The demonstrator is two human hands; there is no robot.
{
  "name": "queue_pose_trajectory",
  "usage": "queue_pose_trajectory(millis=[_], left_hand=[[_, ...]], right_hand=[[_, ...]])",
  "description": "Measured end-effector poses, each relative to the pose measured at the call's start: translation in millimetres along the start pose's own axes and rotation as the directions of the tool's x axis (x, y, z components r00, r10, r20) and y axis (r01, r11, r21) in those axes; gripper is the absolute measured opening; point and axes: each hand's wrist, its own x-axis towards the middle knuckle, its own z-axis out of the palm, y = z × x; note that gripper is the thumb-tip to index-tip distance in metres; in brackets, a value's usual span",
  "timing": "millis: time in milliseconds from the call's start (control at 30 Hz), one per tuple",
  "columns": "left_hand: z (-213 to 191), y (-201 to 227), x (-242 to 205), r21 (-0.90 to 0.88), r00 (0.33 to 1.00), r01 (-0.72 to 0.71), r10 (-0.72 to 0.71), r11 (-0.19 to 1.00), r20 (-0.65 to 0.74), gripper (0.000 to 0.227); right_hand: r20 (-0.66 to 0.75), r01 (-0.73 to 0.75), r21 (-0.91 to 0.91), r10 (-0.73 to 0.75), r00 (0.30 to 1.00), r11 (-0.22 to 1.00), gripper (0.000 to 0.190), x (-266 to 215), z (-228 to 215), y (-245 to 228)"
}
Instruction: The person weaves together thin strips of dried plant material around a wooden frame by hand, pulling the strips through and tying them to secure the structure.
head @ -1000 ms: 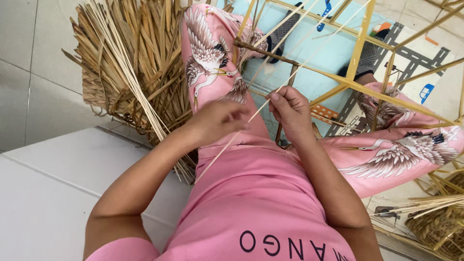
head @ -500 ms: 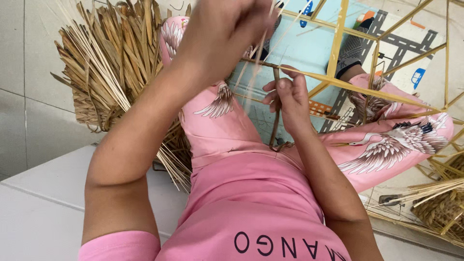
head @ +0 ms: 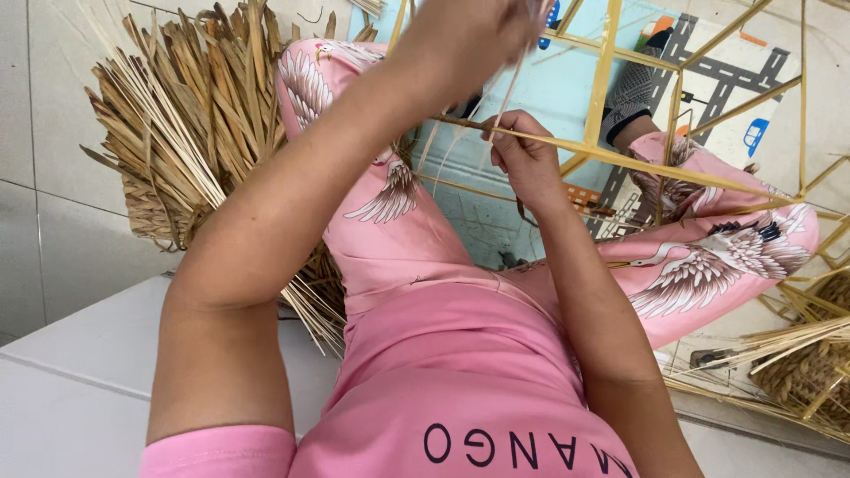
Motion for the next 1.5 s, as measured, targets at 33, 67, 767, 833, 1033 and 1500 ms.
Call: queue_pose_trajectory(millis=[33, 67, 767, 833, 1033, 1500], left_hand=[[1, 14, -9, -0.154, 0.996, 0.080, -0.074, 0.985, 0.044, 0.010], [0, 27, -21, -0.154, 0.996, 0.080, -0.074, 0.985, 0.046, 0.010], [6, 54, -64, -0.007, 0.996, 0.091, -0.091, 0.996, 0.021, 0.016], [5, 55, -64, -0.057, 0.978, 0.206, -0.204, 0.977, 0.042, 0.010], [11, 51, -62, 0.044, 0.961, 0.257, -0.261, 0.965, 0.089, 0.009], [16, 43, -74, 0.155, 0.992, 0.074, -0.089, 0.985, 0.090, 0.013]], right_hand=[[-0.001, 0.000, 0.001, 0.000, 1.000, 1.000, 0.012, 1, -1, -2], [-0.001, -0.047, 0.061, 0.047, 0.999, 0.997, 0.012, 1, 0, -3], [0.028, -0.115, 0.138, 0.112, 0.993, 0.984, 0.016, -7, 3, -12], [0.023, -0.114, 0.141, 0.112, 0.993, 0.983, 0.016, -7, 3, -15], [0.051, -0.146, 0.126, 0.141, 0.989, 0.981, 0.017, -9, 8, -26], [-0.056, -0.205, -0.056, 0.202, 0.978, 0.977, 0.025, -45, 2, -34]])
